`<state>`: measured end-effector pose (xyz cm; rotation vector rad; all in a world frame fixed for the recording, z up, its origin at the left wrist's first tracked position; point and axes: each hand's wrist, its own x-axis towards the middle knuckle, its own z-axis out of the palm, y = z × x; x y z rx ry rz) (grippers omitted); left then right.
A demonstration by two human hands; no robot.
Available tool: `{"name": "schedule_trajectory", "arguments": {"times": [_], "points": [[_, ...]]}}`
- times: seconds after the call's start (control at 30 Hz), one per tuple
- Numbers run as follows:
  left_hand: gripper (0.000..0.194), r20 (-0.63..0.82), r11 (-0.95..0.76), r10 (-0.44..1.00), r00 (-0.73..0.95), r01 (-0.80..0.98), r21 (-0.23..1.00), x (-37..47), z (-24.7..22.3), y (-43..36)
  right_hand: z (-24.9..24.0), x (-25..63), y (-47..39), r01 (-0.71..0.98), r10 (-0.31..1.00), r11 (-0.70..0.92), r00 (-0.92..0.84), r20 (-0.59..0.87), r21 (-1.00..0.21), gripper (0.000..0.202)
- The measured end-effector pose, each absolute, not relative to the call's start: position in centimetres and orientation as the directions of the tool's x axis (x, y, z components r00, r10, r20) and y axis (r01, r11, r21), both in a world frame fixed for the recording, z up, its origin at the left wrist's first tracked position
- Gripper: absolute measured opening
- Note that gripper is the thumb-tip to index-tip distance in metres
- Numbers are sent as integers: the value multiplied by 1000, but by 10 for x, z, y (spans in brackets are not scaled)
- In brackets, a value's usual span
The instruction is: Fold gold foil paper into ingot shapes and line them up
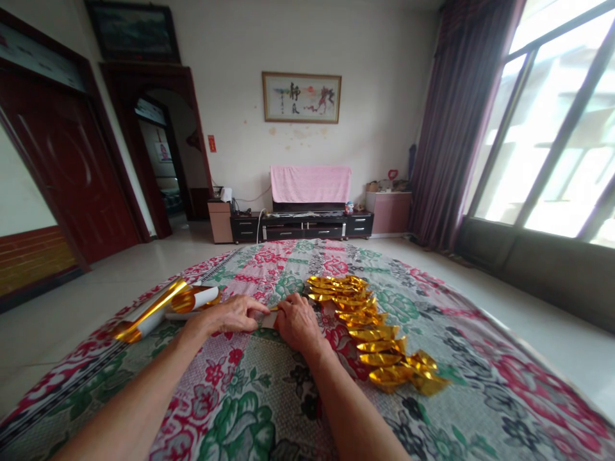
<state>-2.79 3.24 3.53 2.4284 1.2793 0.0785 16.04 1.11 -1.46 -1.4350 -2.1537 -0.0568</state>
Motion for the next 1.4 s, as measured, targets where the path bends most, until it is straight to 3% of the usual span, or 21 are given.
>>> {"name": "schedule_trajectory", "arguments": {"times": [0.27,0.67,1.0,1.17,1.4], "points": [[45,-129,-492,817,562,796,354,-22,42,25,-15,159,9,857,837,439,-281,470,-270,19],[29,70,-582,809,583,779,234,-10,28,28,-17,159,11,854,840,436,-273,469,-284,19],[36,110,-659,736,668,671,340,-15,21,36,-18,160,11,852,835,438,-268,481,-285,18],[34,73,-651,731,679,660,375,-18,17,43,-19,160,10,847,827,448,-271,492,-287,18],[24,168,-645,735,657,603,470,-18,15,41,-19,160,12,848,828,448,-275,490,-282,19]]}}
